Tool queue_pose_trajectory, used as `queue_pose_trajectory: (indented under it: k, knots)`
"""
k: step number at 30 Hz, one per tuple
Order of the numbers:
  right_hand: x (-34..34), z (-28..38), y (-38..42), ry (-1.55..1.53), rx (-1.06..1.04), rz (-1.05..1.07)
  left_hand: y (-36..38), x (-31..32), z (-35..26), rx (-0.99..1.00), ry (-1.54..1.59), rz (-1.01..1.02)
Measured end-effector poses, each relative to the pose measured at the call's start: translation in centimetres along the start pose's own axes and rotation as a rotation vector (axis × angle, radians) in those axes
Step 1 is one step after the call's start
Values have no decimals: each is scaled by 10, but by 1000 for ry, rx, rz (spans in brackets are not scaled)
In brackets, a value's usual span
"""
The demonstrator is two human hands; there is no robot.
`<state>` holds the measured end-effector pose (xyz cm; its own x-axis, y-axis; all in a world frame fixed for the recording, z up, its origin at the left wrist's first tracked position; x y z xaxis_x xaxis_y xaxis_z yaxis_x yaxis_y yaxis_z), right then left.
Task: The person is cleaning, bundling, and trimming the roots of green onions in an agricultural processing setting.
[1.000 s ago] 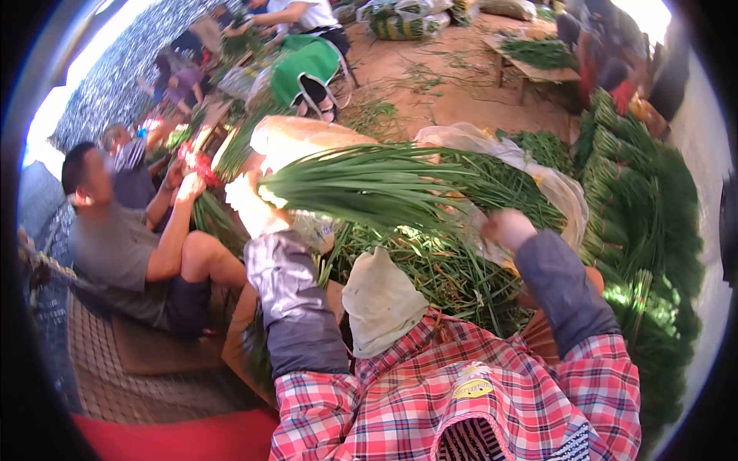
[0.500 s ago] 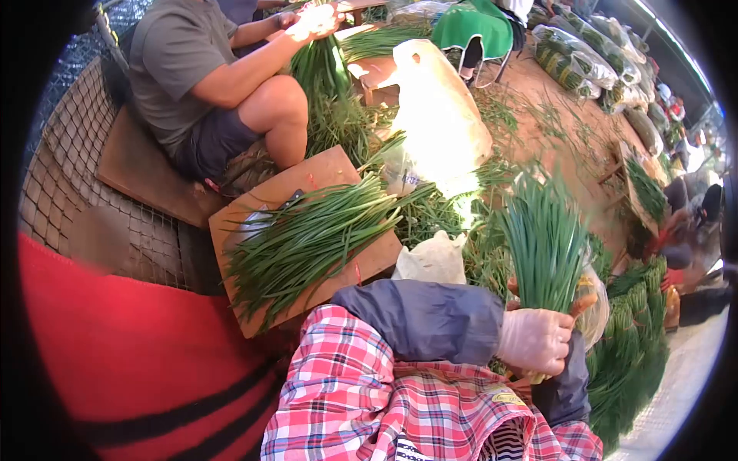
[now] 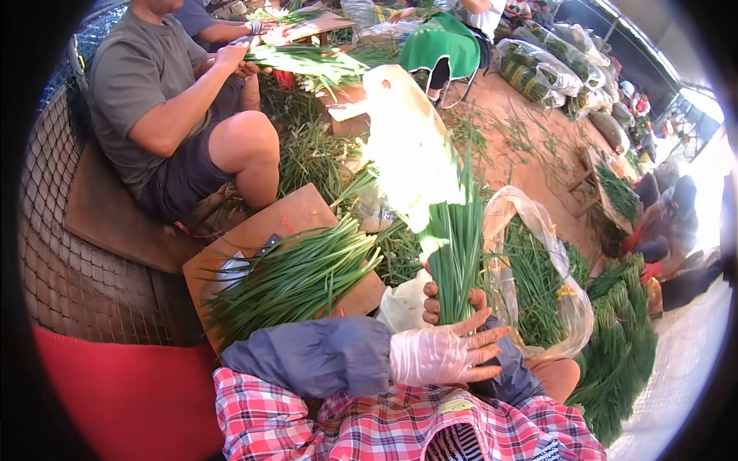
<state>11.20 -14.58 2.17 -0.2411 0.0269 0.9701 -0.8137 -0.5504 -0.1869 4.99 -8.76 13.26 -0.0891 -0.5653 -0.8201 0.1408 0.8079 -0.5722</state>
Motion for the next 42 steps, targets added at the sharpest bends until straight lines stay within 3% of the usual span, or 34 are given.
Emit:
queue_pose_trajectory:
  k: [2,4,5,6,7,8,11,12,13,15,16,18,21,24,25,27,28,29,30,31,34,37,39,41,42]
  knots:
    - [-12,0,-6,34,-3,63,6,-32,-2,-75,119,-74]
    - [-35,-4,1,-522,137,40,32,-45,-3,-197,96,-112]
    - [-36,-5,-2,-353,135,-57,48,-39,11,-349,289,56]
    - [-37,-5,-3,-182,150,-153,66,-42,27,-530,286,-122]
    - [-23,2,-22,187,133,-200,88,-39,40,-711,275,-303]
    - [-8,9,-40,558,141,-263,98,-30,44,-738,249,-349]
    - [2,6,-103,778,292,-43,115,-19,53,-811,140,-458]
    - [3,5,-120,947,337,-61,121,-21,54,-845,90,-460]
    - [24,-6,-133,751,311,-17,127,-23,54,-880,39,-460]
    - [36,-15,-163,923,446,158,133,-21,49,-977,-72,-471]
    - [2,-17,-183,1023,525,153,139,-17,47,-1017,-109,-509]
    - [32,-30,-195,1597,622,289,154,-2,45,-1073,-167,-574]
    - [31,-55,-212,2050,688,421,180,24,46,-1428,-164,-537]
    - [-59,-98,-207,2783,589,646,232,87,55,-1640,-33,-467]
    - [-100,-106,-195,2888,-39,684,238,88,58,-1640,27,-444]
    - [-97,-110,-195,2920,-11,636,250,90,58,-1650,151,-405]
    - [-95,-106,-194,2838,105,629,252,73,56,-1659,175,-396]
    - [-89,-98,-199,2764,197,631,250,54,56,-1492,44,-456]
    - [-84,-94,-201,2776,323,589,255,49,56,-1577,167,-472]
    - [-85,-94,-201,2791,319,552,259,43,53,-1663,295,-482]
    - [-99,-98,-204,2823,297,420,256,9,49,-1574,31,-475]
    - [-99,-98,-190,2886,6,418,240,-27,56,-1312,-388,-304]
    - [-107,-98,-191,2933,176,452,248,-19,83,-1526,-337,34]
    - [-89,-90,-193,2888,392,551,276,12,98,-1576,-332,252]
    - [-91,-83,-191,2748,366,518,281,15,100,-1588,-335,287]
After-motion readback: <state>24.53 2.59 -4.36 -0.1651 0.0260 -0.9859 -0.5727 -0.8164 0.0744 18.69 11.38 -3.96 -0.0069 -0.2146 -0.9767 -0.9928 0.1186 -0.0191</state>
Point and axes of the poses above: each hand's wrist, its own y-axis away from the middle knuckle, its own x-axis out of the palm, z = x × y, the point moved 6 cm from there along -y, towards the middle knuckle, and after that the axes turned 2 degrees about z, right-handed, at the moved point
